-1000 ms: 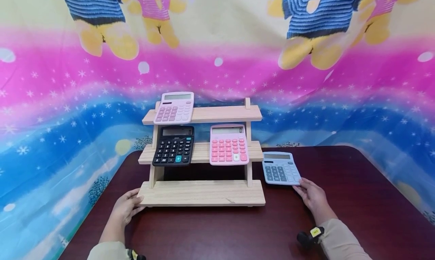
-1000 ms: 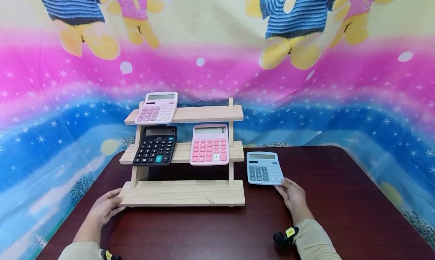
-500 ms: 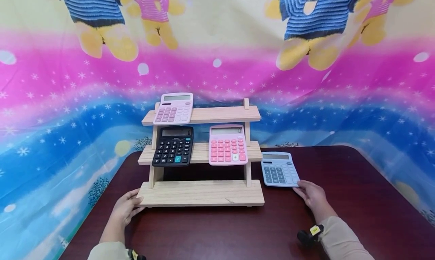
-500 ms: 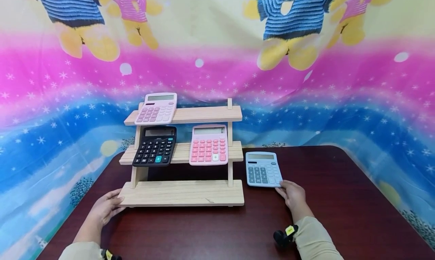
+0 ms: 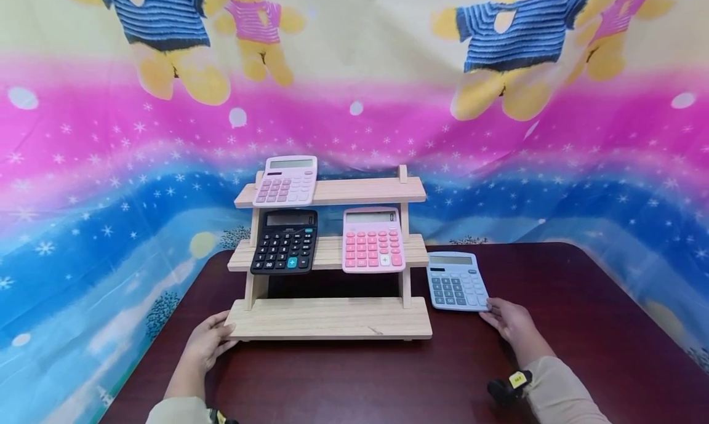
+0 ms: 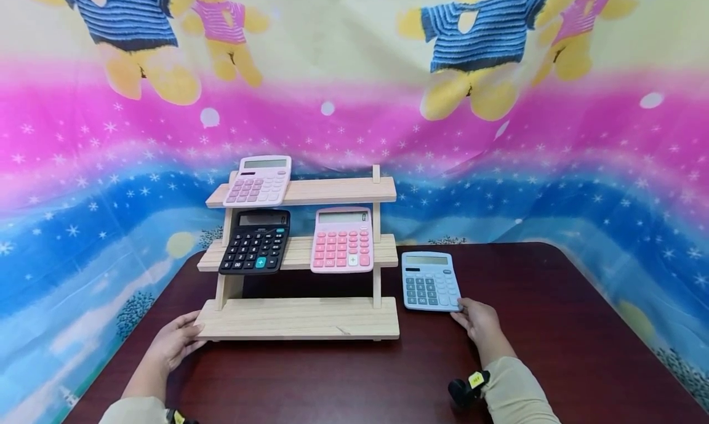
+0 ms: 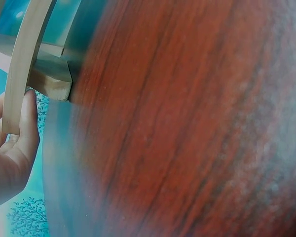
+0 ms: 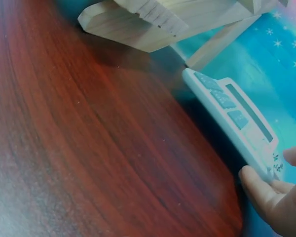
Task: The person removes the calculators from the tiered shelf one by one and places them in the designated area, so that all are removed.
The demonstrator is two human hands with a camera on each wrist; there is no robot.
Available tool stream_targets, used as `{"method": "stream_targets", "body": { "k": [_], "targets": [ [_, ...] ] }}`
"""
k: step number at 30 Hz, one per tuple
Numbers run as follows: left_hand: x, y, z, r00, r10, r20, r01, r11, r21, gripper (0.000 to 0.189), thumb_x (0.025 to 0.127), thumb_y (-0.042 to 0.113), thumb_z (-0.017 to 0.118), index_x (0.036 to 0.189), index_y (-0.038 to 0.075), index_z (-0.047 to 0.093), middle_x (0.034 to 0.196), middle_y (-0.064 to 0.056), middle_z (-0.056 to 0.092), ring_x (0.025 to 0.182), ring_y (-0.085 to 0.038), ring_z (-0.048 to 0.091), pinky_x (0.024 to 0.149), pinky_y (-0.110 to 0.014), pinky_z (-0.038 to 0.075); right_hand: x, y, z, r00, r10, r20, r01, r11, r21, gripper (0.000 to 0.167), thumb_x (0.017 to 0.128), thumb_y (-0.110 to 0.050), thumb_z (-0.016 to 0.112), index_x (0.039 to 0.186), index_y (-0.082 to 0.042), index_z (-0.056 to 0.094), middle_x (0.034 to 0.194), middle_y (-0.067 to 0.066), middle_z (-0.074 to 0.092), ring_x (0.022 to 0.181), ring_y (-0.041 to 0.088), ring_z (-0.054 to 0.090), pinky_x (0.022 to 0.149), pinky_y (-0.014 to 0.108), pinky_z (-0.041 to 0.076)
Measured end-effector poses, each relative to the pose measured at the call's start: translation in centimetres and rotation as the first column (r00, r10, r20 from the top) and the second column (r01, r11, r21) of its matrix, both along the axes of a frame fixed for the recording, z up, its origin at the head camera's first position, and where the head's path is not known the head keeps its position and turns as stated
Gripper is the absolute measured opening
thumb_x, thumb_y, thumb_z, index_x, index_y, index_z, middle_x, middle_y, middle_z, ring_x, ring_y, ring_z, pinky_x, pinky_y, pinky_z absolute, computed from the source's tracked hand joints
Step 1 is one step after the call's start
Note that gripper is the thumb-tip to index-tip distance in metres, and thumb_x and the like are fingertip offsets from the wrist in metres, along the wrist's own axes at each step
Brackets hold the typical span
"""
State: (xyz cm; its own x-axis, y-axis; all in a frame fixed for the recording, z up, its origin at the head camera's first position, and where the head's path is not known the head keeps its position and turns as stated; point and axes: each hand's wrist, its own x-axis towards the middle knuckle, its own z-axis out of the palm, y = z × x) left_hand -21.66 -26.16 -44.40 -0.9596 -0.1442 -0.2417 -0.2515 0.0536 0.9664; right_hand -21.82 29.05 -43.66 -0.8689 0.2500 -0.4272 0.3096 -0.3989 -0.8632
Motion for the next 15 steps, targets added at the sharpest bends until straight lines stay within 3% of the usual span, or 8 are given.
{"method": "stream_targets", "body": {
  "k": [15],
  "targets": [
    [0.0,0.0,0.0,1.0,-0.002,0.008,0.002,1.0,0.007,0.057,0.088,0.006,0.049,0.135,-0.004,0.019,0.129,-0.029,0.026,0.081,-0.012,0.054,0.07,-0.028,0.048,1.2,0.1,0.8,0.999,0.036,-0.027,-0.033,0.993,0.109,0.052,0.089,-0.006,0.038,0.129,0.017,0.015,0.13,0.035,0.019,0.076,0.013,0.054,0.084,0.033,0.041]
  ]
}}
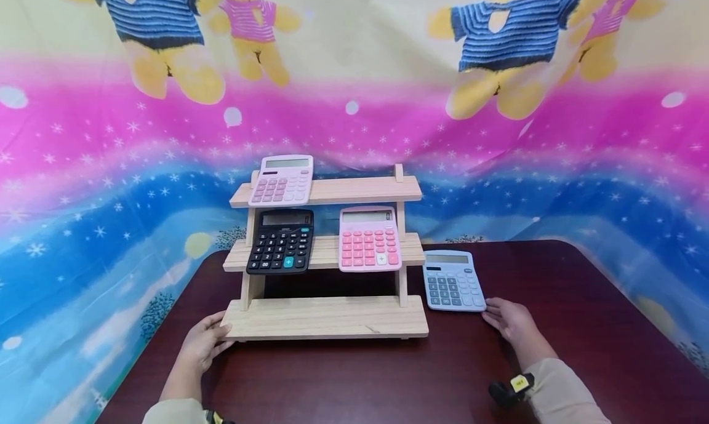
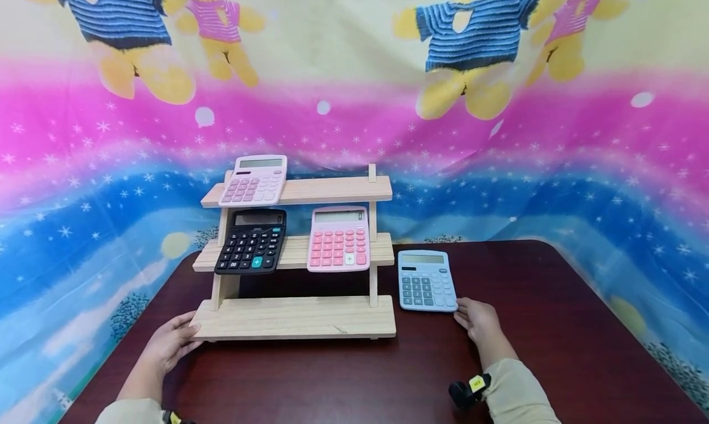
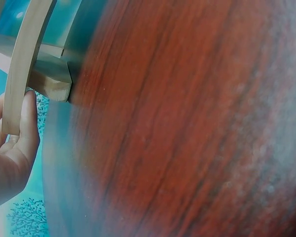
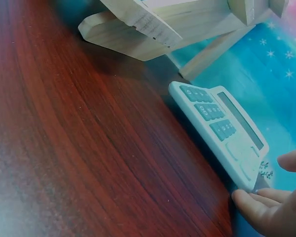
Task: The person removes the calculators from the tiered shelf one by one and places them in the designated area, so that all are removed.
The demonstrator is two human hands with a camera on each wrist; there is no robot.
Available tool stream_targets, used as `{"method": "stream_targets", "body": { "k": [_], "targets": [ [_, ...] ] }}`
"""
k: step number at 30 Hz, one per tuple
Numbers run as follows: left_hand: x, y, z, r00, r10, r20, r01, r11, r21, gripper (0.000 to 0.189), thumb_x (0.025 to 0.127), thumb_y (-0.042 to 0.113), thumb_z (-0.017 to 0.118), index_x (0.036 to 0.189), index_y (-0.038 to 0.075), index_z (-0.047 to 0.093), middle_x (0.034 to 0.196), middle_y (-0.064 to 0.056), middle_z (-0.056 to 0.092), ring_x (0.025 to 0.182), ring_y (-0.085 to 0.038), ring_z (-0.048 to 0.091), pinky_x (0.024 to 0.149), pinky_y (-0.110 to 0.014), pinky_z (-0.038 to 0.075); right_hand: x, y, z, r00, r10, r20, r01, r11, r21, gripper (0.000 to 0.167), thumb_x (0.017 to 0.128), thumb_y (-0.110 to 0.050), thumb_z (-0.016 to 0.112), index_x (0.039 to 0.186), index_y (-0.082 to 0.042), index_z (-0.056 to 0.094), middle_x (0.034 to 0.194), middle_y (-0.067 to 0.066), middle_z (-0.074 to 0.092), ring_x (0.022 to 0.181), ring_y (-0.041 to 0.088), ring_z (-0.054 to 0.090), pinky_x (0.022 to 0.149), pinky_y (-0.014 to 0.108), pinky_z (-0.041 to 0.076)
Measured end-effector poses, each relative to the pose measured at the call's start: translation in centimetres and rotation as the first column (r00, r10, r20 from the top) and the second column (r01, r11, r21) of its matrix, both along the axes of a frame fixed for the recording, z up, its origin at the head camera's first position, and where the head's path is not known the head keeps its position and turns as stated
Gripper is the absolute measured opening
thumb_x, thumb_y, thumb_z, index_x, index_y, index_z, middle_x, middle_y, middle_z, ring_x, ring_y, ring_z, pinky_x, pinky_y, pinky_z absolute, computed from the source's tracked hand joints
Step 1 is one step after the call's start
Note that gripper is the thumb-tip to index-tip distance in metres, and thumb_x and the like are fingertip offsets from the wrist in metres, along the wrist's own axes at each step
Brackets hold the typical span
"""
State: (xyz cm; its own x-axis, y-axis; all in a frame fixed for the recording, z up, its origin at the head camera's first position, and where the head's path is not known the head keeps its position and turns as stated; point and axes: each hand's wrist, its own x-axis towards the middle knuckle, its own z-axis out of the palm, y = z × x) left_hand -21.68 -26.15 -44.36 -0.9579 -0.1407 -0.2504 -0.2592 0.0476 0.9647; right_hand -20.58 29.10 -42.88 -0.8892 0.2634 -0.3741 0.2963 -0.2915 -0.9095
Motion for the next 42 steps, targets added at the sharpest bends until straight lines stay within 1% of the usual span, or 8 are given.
{"method": "stream_targets", "body": {
  "k": [5,12,19,24,29,31,39,42],
  "targets": [
    [0.1,-0.2,0.3,1.0,0.0,0.003,0.0,1.0,0.001,0.058,0.088,0.007,0.049,0.135,-0.004,0.018,0.129,-0.029,0.025,0.082,-0.012,0.054,0.07,-0.028,0.048,0.2,-0.1,0.5,1.0,-0.012,-0.014,0.012,0.999,0.043,0.049,0.088,-0.004,0.039,0.128,0.018,0.019,0.12,0.034,0.036,0.078,0.014,0.055,0.086,0.036,0.038],
    [0.1,-0.4,0.4,1.0,0.005,0.001,-0.005,1.0,0.001,0.058,0.088,0.007,0.048,0.136,-0.004,0.017,0.129,-0.029,0.024,0.083,-0.012,0.054,0.07,-0.028,0.048,-0.5,-0.3,1.3,0.999,0.0,-0.041,0.0,1.0,0.019,0.053,0.091,-0.013,0.04,0.133,0.009,0.018,0.134,0.029,0.019,0.099,0.019,0.05,0.086,0.033,0.038],
    [0.0,-0.5,0.2,1.0,0.025,0.012,-0.025,0.999,0.028,0.059,0.088,0.007,0.049,0.136,-0.004,0.016,0.13,-0.03,0.023,0.08,-0.01,0.053,0.07,-0.027,0.048,-0.7,-1.3,2.8,0.993,-0.004,-0.116,-0.008,0.995,-0.103,0.062,0.084,-0.02,0.057,0.134,0.001,0.028,0.13,0.025,0.031,0.088,0.015,0.056,0.084,0.032,0.04],
    [0.2,-0.3,0.0,0.999,0.034,0.025,-0.035,0.998,0.045,0.059,0.087,0.006,0.049,0.135,-0.005,0.016,0.13,-0.031,0.022,0.078,-0.009,0.054,0.068,-0.027,0.048,0.2,-2.9,4.7,0.982,0.015,-0.188,-0.065,0.964,-0.259,0.027,0.084,-0.012,0.056,0.11,-0.007,0.053,0.111,0.018,0.046,0.086,0.016,0.057,0.088,0.034,0.035],
    [0.3,-0.1,0.1,0.999,0.028,0.021,-0.03,0.997,0.071,0.059,0.087,0.005,0.049,0.135,-0.007,0.016,0.129,-0.031,0.021,0.077,-0.01,0.053,0.069,-0.028,0.047,-4.3,-1.3,-1.2,0.956,0.038,-0.29,-0.128,0.946,-0.297,0.052,0.081,-0.017,0.061,0.127,-0.002,0.041,0.113,0.016,0.05,0.099,0.023,0.053,0.085,0.035,0.04],
    [0.1,0.0,0.0,0.999,0.025,0.02,-0.026,0.997,0.069,0.059,0.087,0.004,0.049,0.135,-0.007,0.016,0.129,-0.031,0.022,0.078,-0.01,0.053,0.069,-0.028,0.047,-5.4,-1.4,-2.3,0.944,0.054,-0.325,-0.149,0.95,-0.276,0.062,0.081,-0.019,0.061,0.132,0.0,0.032,0.119,0.018,0.046,0.105,0.027,0.048,0.085,0.036,0.04],
    [-0.3,0.0,-0.1,1.0,0.012,0.008,-0.012,0.996,0.084,0.061,0.086,0.004,0.049,0.135,-0.007,0.014,0.13,-0.031,0.02,0.081,-0.012,0.053,0.07,-0.028,0.047,-4.1,-5.5,2.1,0.881,0.125,-0.456,-0.261,0.933,-0.249,0.044,0.086,-0.016,0.055,0.123,0.003,0.043,0.12,0.021,0.046,0.107,0.031,0.046,0.085,0.037,0.04],
    [-0.2,0.0,-0.1,1.0,0.012,0.013,-0.014,0.996,0.089,0.061,0.087,0.004,0.049,0.135,-0.006,0.013,0.131,-0.031,0.019,0.08,-0.011,0.053,0.069,-0.026,0.046,-2.6,-7.4,4.8,0.893,0.133,-0.431,-0.256,0.936,-0.241,0.055,0.085,-0.018,0.055,0.129,0.006,0.033,0.123,0.021,0.043,0.111,0.031,0.042,0.087,0.036,0.038]
  ]
}}
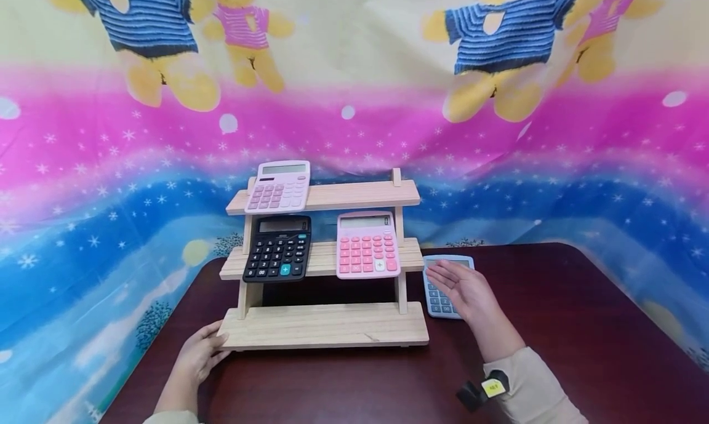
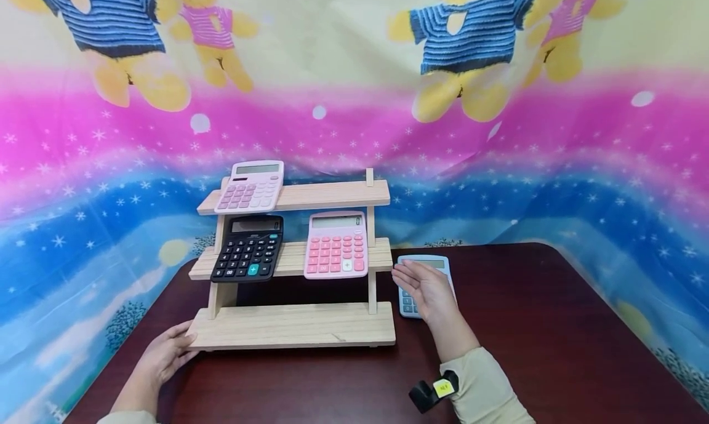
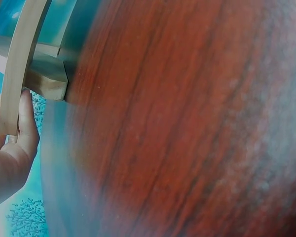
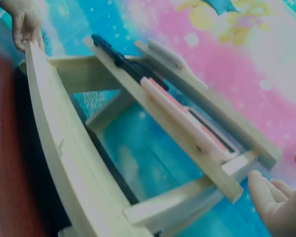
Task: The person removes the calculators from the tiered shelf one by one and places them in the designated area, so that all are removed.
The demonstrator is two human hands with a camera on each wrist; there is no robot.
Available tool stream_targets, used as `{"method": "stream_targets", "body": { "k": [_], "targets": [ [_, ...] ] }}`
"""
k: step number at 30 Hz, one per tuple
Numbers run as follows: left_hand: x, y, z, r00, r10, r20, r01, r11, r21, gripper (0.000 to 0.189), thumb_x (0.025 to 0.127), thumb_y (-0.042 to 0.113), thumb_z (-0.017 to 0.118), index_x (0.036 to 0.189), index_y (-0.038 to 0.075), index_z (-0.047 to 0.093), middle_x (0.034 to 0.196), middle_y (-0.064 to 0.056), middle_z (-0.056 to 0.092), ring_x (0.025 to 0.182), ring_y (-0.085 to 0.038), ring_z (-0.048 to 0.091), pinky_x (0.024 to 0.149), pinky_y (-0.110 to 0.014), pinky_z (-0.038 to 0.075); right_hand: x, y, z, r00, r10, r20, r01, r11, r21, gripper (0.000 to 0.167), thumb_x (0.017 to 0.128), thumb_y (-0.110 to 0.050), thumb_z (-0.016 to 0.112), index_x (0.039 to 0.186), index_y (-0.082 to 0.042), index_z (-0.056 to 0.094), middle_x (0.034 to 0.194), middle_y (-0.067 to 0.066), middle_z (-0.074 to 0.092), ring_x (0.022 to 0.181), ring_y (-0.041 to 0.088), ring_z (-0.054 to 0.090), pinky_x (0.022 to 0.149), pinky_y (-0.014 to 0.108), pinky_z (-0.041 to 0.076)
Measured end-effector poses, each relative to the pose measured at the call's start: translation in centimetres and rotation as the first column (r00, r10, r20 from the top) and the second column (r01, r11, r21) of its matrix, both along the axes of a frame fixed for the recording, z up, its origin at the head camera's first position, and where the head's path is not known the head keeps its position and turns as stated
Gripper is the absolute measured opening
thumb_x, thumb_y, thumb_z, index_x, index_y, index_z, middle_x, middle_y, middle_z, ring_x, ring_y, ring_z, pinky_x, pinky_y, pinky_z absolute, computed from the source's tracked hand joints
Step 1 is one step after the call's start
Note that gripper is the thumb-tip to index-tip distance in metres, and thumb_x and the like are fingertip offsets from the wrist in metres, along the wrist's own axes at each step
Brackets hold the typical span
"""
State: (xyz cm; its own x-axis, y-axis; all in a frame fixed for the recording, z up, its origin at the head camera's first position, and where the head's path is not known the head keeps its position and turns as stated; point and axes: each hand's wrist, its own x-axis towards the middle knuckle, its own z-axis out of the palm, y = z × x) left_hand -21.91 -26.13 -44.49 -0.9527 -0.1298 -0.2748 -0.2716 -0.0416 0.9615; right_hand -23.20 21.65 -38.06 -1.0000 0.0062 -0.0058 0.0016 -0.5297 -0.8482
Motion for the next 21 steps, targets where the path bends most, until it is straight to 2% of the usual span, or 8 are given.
{"method": "stream_targets", "body": {
  "k": [2,3,7,11,16,21],
  "targets": [
    [0.1,-0.1,0.1,1.0,0.001,0.002,-0.001,1.0,0.008,0.061,0.087,0.004,0.049,0.135,-0.006,0.013,0.131,-0.031,0.019,0.079,-0.01,0.053,0.069,-0.026,0.046,1.3,-1.5,2.5,0.999,0.002,0.04,-0.003,0.999,0.034,0.062,0.087,-0.019,0.053,0.133,0.008,0.021,0.127,0.021,0.037,0.116,0.031,0.035,0.09,0.034,0.035],
    [0.1,-0.1,0.1,1.0,0.002,0.003,-0.002,1.0,0.013,0.062,0.086,0.004,0.05,0.135,-0.007,0.013,0.131,-0.031,0.019,0.078,-0.01,0.053,0.069,-0.026,0.046,1.6,-2.0,3.2,0.999,0.009,0.047,-0.01,1.0,0.021,0.062,0.088,-0.018,0.052,0.133,0.009,0.02,0.128,0.021,0.037,0.117,0.031,0.034,0.09,0.034,0.035],
    [0.2,-0.1,0.2,1.0,0.006,0.007,-0.006,1.0,0.028,0.062,0.086,0.004,0.051,0.135,-0.007,0.014,0.131,-0.031,0.019,0.078,-0.01,0.053,0.069,-0.026,0.046,2.2,-3.2,5.2,0.996,0.018,0.087,-0.017,1.0,-0.006,0.044,0.09,-0.011,0.046,0.127,0.008,0.031,0.13,0.022,0.033,0.117,0.031,0.033,0.089,0.033,0.036],
    [0.2,-0.1,0.1,1.0,0.011,0.004,-0.012,1.0,0.027,0.063,0.086,0.005,0.051,0.135,-0.007,0.014,0.131,-0.032,0.018,0.079,-0.01,0.053,0.069,-0.026,0.047,1.8,-3.9,5.8,0.995,0.01,0.102,-0.01,1.0,-0.003,0.038,0.09,-0.008,0.044,0.124,0.007,0.035,0.131,0.025,0.03,0.115,0.031,0.037,0.087,0.034,0.038],
    [0.2,0.0,0.0,1.0,0.014,0.001,-0.014,1.0,-0.007,0.059,0.087,0.004,0.049,0.135,-0.006,0.016,0.13,-0.031,0.021,0.08,-0.012,0.053,0.07,-0.027,0.047,1.2,-4.9,5.9,0.995,0.015,0.098,-0.017,1.0,0.01,0.048,0.091,-0.007,0.042,0.131,0.011,0.021,0.132,0.028,0.026,0.116,0.033,0.033,0.088,0.035,0.036],
    [0.1,0.0,0.0,1.0,0.012,-0.001,-0.012,1.0,-0.02,0.059,0.087,0.005,0.049,0.135,-0.007,0.016,0.13,-0.031,0.021,0.082,-0.013,0.053,0.071,-0.028,0.046,0.6,-6.1,6.4,0.997,0.024,0.076,-0.023,1.0,-0.008,0.044,0.091,-0.004,0.039,0.128,0.013,0.024,0.131,0.03,0.024,0.116,0.035,0.033,0.089,0.036,0.036]
  ]
}}
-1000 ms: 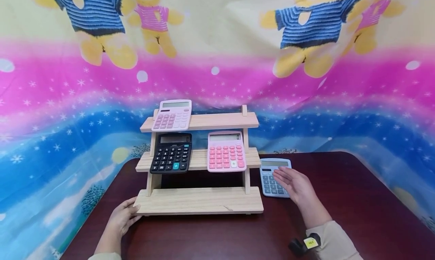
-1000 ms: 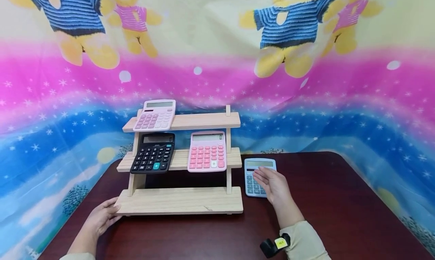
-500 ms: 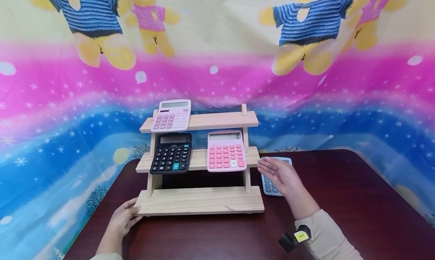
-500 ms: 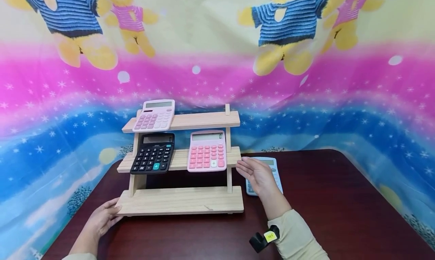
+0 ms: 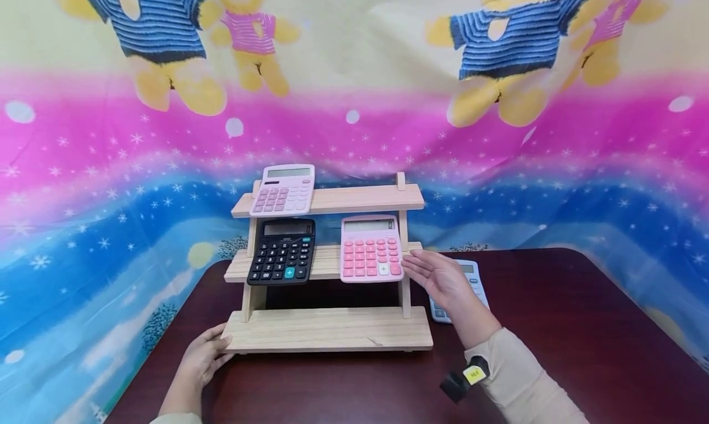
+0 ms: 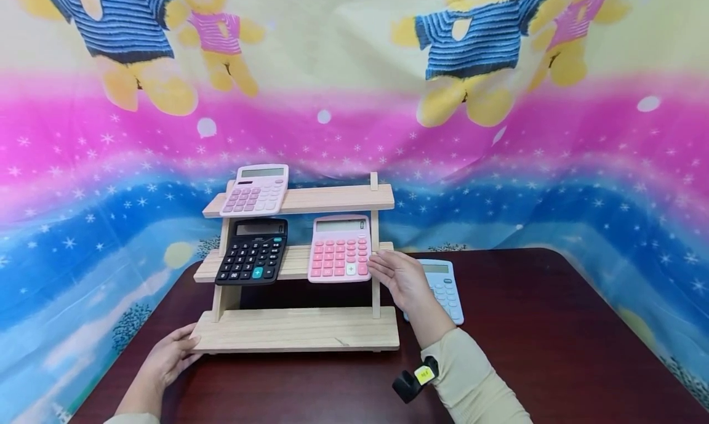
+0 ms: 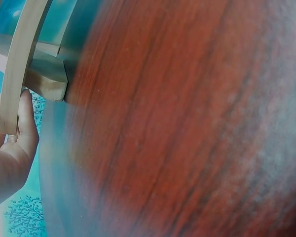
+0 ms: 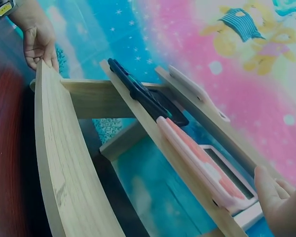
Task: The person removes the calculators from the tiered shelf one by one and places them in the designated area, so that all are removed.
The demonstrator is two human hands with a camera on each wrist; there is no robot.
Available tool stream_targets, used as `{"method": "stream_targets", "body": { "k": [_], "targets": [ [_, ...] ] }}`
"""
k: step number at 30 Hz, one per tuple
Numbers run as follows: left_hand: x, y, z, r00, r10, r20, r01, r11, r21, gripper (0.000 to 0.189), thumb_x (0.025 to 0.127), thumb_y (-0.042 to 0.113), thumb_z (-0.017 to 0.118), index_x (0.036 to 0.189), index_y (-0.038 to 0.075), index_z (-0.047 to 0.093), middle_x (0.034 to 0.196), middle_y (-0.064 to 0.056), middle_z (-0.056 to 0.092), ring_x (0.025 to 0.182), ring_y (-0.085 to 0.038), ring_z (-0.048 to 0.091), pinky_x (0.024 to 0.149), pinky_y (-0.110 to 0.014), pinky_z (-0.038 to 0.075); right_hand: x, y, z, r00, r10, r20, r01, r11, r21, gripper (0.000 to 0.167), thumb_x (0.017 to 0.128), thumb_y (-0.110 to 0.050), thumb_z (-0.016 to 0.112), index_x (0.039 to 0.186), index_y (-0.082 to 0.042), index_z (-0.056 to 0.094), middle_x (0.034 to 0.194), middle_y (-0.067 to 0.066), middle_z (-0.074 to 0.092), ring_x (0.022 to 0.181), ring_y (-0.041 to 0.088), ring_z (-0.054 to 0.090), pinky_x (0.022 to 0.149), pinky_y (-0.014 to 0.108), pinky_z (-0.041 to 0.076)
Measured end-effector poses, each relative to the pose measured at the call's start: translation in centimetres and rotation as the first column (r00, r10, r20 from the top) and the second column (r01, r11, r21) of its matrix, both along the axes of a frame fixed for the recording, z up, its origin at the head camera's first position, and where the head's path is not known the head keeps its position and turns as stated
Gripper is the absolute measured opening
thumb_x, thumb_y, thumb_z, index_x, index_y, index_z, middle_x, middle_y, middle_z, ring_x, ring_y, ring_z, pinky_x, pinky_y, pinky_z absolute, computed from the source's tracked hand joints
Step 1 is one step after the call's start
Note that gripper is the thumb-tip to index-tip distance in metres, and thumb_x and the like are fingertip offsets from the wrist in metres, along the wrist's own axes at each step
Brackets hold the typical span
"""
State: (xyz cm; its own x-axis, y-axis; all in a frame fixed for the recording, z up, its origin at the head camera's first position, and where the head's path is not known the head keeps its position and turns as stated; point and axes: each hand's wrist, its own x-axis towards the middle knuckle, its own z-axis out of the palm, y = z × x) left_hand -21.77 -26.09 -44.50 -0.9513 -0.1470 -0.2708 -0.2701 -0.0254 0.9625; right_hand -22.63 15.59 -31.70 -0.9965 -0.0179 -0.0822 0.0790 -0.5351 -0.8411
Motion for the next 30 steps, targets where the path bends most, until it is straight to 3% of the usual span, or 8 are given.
{"method": "stream_targets", "body": {
  "k": [12,30],
  "targets": [
    [-0.1,-0.2,0.2,1.0,-0.004,0.0,0.004,1.0,0.024,0.06,0.087,0.004,0.049,0.135,-0.007,0.015,0.13,-0.031,0.02,0.077,-0.009,0.053,0.069,-0.025,0.047,-1.8,-2.8,1.0,0.999,0.023,-0.04,-0.025,0.997,-0.076,0.043,0.091,-0.002,0.037,0.129,0.014,0.024,0.129,0.03,0.029,0.116,0.036,0.033,0.086,0.035,0.039],
    [-0.5,-0.3,-0.7,1.0,0.028,0.005,-0.028,1.0,0.004,0.058,0.087,0.005,0.049,0.135,-0.004,0.018,0.13,-0.029,0.023,0.078,-0.008,0.054,0.069,-0.027,0.047,-3.6,-6.0,1.6,0.998,0.06,-0.007,-0.06,0.996,-0.069,0.043,0.09,-0.004,0.042,0.129,0.011,0.029,0.129,0.027,0.033,0.115,0.032,0.037,0.088,0.033,0.038]
  ]
}}
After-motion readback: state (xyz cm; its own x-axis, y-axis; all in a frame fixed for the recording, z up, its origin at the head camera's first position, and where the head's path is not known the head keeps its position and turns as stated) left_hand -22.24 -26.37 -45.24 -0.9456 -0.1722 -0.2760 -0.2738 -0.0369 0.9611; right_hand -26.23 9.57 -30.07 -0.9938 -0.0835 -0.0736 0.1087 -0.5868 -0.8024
